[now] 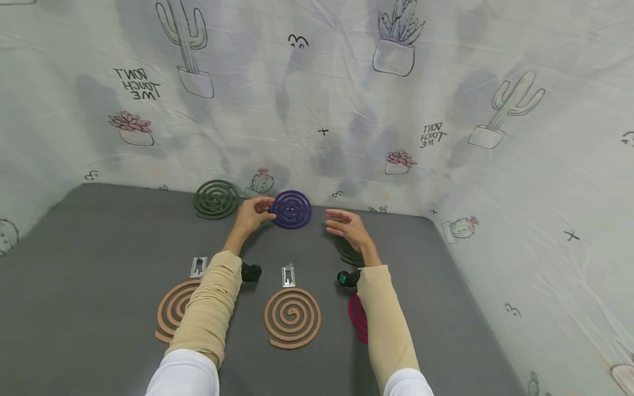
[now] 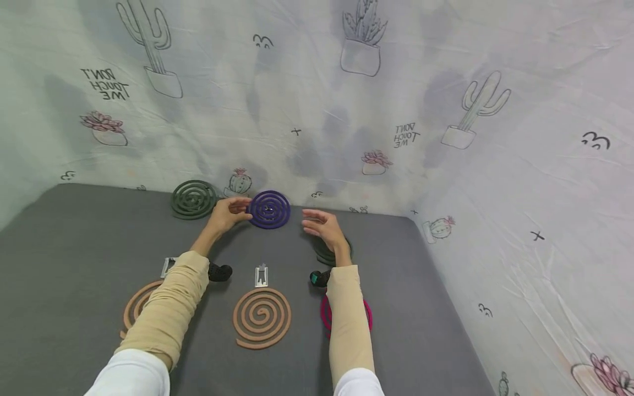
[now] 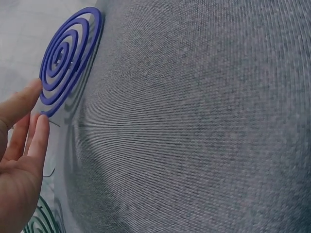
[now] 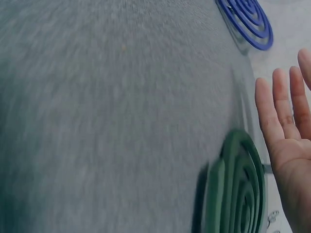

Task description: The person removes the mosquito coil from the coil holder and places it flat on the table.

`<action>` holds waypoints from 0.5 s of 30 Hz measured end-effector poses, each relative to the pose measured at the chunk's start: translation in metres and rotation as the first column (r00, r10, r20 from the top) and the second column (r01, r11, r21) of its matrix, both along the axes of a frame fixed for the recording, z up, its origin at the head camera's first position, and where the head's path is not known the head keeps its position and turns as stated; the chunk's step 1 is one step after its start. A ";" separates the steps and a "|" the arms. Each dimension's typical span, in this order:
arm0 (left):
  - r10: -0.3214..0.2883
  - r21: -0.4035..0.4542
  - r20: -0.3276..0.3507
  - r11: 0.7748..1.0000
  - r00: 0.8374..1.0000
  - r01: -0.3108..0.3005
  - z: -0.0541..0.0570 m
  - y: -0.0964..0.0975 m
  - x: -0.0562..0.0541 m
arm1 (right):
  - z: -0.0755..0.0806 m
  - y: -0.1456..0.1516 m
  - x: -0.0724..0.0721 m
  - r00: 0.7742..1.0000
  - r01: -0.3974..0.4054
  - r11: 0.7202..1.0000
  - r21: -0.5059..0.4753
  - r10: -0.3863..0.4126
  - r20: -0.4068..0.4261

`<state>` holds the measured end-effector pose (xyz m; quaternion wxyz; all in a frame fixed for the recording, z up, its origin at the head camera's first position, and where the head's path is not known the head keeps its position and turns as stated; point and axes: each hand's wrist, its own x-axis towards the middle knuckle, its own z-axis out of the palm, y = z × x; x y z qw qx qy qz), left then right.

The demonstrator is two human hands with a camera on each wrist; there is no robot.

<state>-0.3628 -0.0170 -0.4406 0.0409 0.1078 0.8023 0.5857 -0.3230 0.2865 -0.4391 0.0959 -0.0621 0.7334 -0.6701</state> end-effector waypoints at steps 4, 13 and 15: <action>0.039 -0.042 0.001 0.998 0.999 -0.039 -0.002 0.001 -0.001 | -0.005 -0.010 -0.008 0.999 -0.018 1.000 0.023 0.017 0.032; 0.080 -0.078 0.029 0.994 0.996 -0.078 -0.006 0.001 -0.005 | -0.011 -0.027 -0.020 0.999 -0.026 0.999 0.047 0.025 0.030; 0.079 -0.082 0.025 0.994 0.997 -0.077 -0.006 0.001 -0.007 | -0.012 -0.030 -0.022 1.000 -0.016 0.999 0.046 0.015 0.022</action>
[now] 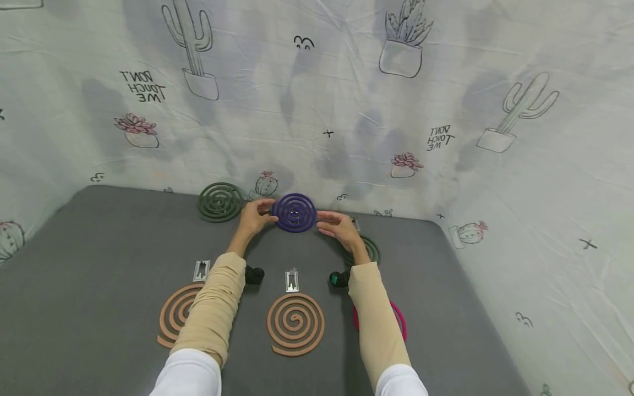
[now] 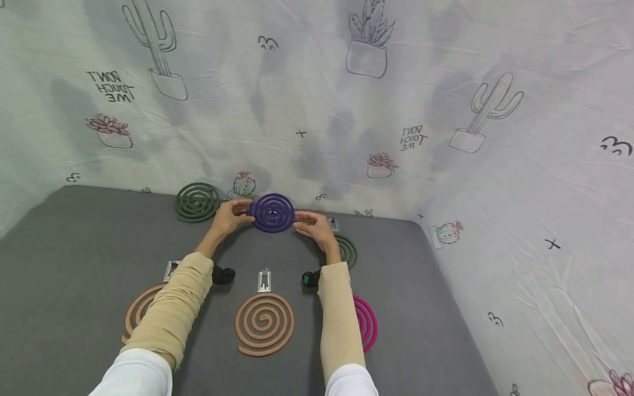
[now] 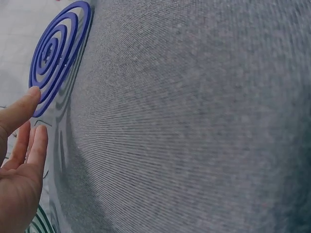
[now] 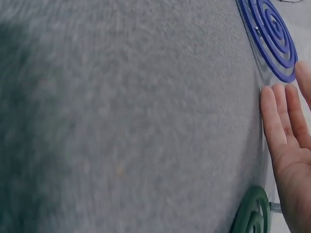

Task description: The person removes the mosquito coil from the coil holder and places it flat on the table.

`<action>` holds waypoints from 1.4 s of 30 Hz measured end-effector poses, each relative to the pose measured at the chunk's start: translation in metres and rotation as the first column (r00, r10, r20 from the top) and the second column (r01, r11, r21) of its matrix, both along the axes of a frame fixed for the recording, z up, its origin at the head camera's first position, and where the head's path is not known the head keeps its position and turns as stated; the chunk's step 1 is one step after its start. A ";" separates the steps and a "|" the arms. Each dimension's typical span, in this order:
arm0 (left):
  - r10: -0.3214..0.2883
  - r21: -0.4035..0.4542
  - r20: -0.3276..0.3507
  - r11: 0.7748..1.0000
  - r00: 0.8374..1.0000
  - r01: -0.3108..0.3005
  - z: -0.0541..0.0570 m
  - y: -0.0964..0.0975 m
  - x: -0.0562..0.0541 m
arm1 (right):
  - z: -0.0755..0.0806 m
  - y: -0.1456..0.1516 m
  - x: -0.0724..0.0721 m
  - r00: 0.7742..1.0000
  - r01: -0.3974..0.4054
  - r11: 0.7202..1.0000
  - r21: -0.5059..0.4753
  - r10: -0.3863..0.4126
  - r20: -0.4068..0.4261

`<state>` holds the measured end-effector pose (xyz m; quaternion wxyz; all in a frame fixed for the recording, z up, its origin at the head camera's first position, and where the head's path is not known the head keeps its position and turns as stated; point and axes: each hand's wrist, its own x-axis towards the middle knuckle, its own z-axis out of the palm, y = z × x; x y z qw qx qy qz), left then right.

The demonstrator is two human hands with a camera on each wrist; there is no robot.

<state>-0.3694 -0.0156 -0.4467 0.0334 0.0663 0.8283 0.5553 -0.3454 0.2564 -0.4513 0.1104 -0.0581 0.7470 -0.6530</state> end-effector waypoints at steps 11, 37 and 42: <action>0.011 -0.034 0.026 0.999 1.000 -0.010 -0.001 0.007 -0.004 | -0.001 -0.009 -0.002 0.996 0.085 0.996 -0.001 -0.085 0.017; 0.067 0.035 0.048 0.997 0.997 -0.069 -0.004 0.011 -0.004 | -0.006 -0.027 -0.008 0.981 0.192 0.971 -0.142 -0.193 0.011; 0.041 0.052 0.055 0.998 0.998 -0.044 -0.005 0.009 -0.005 | -0.006 -0.030 -0.008 0.976 0.220 0.961 -0.166 -0.218 0.028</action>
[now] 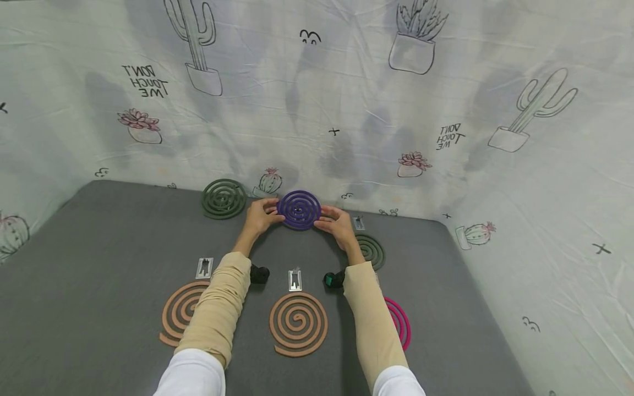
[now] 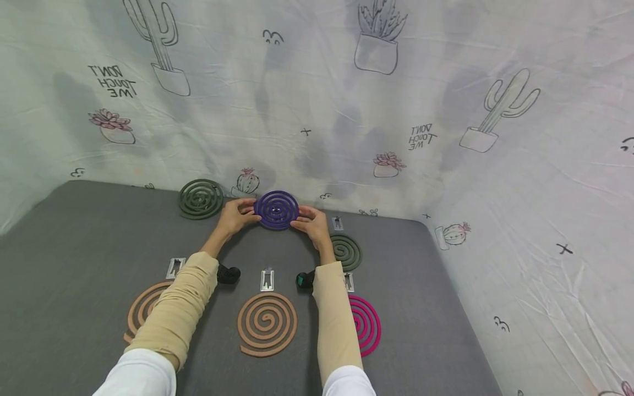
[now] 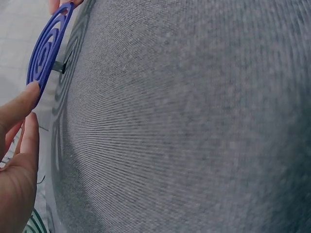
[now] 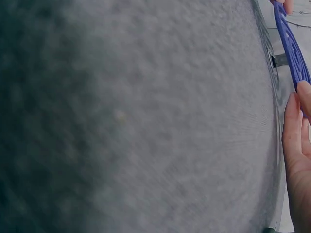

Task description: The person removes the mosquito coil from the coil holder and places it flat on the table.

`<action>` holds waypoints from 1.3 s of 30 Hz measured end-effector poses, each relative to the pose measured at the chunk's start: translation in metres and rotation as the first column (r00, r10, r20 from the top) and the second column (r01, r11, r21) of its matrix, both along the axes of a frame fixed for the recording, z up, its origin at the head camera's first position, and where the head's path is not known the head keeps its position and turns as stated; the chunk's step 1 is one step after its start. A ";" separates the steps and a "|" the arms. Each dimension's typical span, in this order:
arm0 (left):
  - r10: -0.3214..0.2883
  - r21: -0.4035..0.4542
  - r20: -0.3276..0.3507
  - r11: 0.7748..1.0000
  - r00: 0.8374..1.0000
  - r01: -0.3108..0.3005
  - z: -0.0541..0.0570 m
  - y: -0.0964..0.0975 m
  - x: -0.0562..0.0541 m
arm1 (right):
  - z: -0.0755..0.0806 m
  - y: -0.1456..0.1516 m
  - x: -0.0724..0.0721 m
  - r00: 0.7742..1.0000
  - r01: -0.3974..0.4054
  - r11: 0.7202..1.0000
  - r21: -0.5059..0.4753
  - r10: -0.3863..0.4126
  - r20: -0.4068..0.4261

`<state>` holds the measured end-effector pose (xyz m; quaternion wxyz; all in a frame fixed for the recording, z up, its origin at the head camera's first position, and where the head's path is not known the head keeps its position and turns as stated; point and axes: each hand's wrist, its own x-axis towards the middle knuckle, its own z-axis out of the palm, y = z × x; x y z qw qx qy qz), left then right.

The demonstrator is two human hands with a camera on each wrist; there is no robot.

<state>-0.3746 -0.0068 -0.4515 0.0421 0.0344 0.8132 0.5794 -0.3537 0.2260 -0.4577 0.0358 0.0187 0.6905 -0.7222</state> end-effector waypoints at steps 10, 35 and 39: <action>-0.007 0.049 0.026 0.999 1.000 0.006 0.004 -0.002 0.004 | -0.012 0.005 -0.007 0.996 -0.053 0.999 0.008 0.054 -0.068; -0.205 0.066 0.030 0.977 0.978 0.203 0.004 -0.012 0.005 | -0.002 0.012 0.001 0.993 -0.116 0.993 0.006 0.116 0.028; -0.197 0.092 0.017 0.977 0.980 0.195 0.003 -0.011 0.005 | 0.001 0.013 0.002 0.993 -0.117 0.993 -0.011 0.117 0.020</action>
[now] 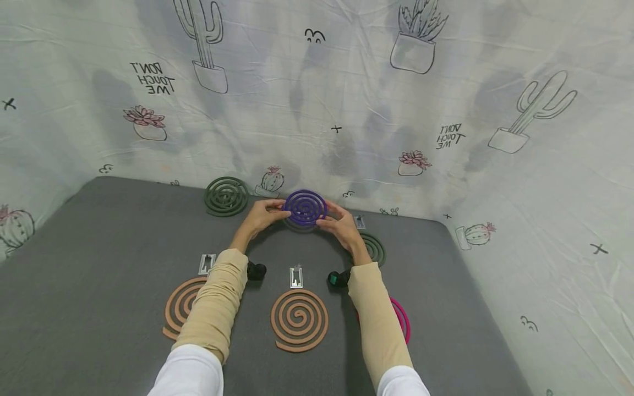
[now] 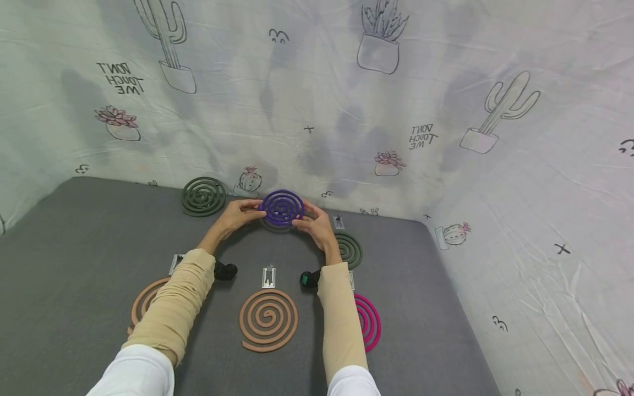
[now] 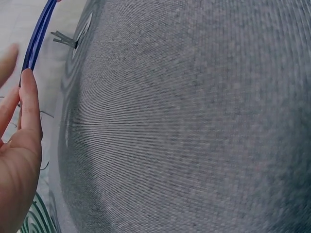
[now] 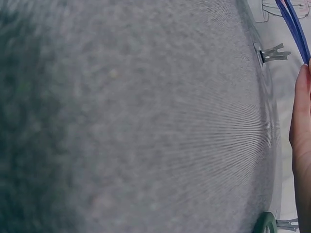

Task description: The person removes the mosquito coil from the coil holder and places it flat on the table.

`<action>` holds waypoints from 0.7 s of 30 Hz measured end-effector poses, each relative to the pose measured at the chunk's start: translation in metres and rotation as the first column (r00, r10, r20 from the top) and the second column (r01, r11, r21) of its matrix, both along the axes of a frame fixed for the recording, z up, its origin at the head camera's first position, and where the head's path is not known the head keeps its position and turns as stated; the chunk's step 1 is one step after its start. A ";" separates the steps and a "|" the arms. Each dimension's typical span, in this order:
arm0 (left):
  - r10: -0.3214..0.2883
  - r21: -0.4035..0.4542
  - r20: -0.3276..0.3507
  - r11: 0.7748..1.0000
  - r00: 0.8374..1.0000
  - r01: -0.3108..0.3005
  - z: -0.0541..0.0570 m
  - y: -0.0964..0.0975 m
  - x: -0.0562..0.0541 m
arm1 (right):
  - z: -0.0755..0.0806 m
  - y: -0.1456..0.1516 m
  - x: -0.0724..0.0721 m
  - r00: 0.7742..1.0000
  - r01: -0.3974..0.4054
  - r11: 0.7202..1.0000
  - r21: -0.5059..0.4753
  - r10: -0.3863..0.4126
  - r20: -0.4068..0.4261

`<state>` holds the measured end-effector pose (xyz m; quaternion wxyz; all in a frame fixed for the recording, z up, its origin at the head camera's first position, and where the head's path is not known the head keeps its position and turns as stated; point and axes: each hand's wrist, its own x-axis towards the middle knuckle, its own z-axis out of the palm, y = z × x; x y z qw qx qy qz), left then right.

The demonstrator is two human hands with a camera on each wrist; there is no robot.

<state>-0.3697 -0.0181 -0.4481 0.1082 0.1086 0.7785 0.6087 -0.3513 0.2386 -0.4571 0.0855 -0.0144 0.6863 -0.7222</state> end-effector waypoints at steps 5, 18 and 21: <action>-0.003 0.113 0.053 0.994 0.999 -0.003 0.000 -0.001 -0.001 | 0.006 0.002 0.002 1.000 -0.019 0.999 -0.030 0.019 -0.001; 0.029 0.118 0.043 0.992 0.999 -0.034 0.001 -0.002 -0.001 | 0.010 0.013 0.003 0.993 -0.115 0.993 0.031 0.114 0.029; 0.033 0.095 0.019 0.995 0.999 -0.034 0.002 -0.002 0.000 | 0.012 0.015 0.004 0.991 -0.133 0.990 0.049 0.132 0.028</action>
